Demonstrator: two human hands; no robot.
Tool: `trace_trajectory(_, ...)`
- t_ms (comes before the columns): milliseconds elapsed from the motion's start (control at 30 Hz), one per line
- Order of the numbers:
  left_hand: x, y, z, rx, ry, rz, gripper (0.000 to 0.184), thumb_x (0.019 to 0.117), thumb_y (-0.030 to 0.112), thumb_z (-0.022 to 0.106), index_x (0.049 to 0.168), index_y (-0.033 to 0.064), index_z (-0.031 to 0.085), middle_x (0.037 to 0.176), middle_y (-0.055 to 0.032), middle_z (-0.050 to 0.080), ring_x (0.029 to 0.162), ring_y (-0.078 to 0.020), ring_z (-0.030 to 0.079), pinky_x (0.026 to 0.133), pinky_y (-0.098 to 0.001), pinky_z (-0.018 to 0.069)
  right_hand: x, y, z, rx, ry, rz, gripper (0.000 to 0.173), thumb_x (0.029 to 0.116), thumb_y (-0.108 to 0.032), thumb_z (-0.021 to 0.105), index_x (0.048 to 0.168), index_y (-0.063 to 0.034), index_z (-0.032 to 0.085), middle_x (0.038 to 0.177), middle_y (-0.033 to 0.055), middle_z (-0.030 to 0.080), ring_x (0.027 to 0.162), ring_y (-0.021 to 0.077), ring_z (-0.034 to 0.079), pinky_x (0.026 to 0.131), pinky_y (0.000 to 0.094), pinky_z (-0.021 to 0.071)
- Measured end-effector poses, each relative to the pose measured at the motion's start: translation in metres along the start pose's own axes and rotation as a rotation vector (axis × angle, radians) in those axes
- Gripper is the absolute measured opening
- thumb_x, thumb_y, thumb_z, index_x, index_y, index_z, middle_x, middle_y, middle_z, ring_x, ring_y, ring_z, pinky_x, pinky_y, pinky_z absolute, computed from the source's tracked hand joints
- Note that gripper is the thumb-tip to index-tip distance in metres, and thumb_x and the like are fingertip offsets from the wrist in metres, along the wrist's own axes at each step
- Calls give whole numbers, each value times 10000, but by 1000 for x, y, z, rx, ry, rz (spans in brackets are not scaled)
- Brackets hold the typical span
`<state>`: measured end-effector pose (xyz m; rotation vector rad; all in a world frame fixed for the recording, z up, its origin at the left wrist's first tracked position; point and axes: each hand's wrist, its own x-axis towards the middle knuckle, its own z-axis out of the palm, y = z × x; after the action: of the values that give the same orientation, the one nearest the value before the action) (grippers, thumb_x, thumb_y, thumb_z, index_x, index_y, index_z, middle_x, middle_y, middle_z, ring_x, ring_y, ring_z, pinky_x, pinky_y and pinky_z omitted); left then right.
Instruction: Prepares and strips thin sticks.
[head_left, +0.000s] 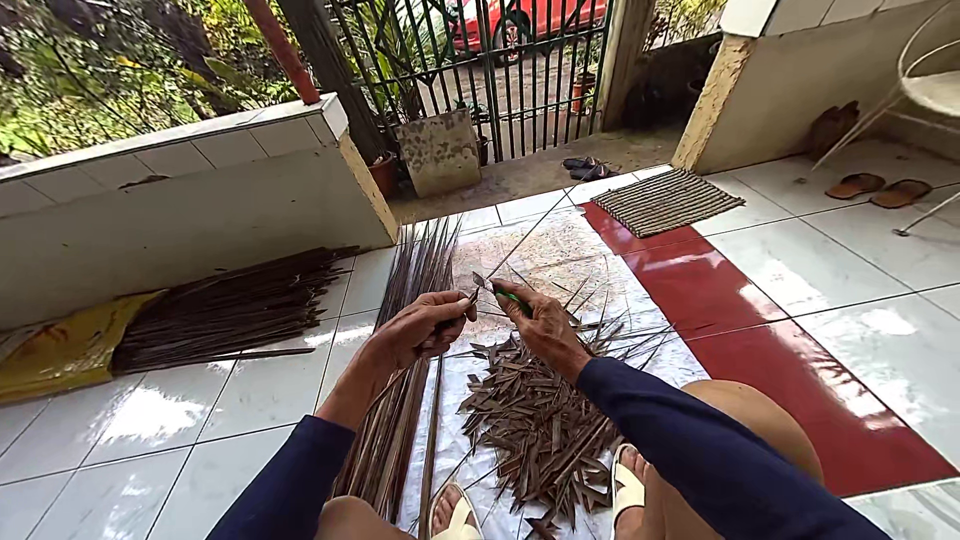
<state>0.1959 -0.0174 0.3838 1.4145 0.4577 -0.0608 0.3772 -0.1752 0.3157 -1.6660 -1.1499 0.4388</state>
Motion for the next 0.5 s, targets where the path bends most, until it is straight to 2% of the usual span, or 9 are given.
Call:
trace_trajectory(100, 0, 1, 4, 4, -20, 10, 287, 1112, 281, 421, 1079, 88, 631, 605, 44, 410, 405, -25, 323, 365, -161, 281, 0, -2, -6, -24, 28, 13, 359, 1055, -480, 523, 1378, -398, 655, 1143, -73, 735, 931, 104, 676, 850, 442, 543)
trace_trajectory(167, 0, 1, 5, 19, -38, 13, 286, 1111, 283, 423, 1083, 89, 631, 605, 40, 413, 401, -29, 326, 362, -163, 286, 2, -1, -11, -16, 67, 19, 358, 1056, -459, 534, 1373, -363, 668, 1151, -67, 737, 919, 105, 680, 846, 429, 547)
trace_trajectory(300, -3, 0, 6, 28, -63, 20, 277, 1111, 279, 428, 1107, 84, 624, 606, 39, 409, 398, -31, 328, 358, -163, 282, 9, 1, -22, 38, 136, 35, 354, 1058, -414, 558, 1376, -311, 677, 954, -12, 722, 700, 126, 594, 689, 389, 507)
trace_trajectory(433, -7, 0, 5, 34, -75, 22, 287, 1110, 276, 426, 1108, 79, 634, 613, 34, 422, 402, -33, 336, 363, -167, 294, 16, 3, -34, 66, 201, 30, 355, 1061, -405, 559, 1376, -290, 676, 874, 13, 690, 639, 146, 559, 627, 390, 489)
trace_trajectory(500, -9, -1, 4, 40, -92, 20, 284, 1110, 271, 425, 1103, 79, 635, 613, 34, 424, 406, -34, 340, 366, -168, 299, 21, 5, -42, 94, 237, 21, 351, 1063, -388, 562, 1370, -265, 680, 878, 13, 688, 641, 140, 551, 630, 379, 481)
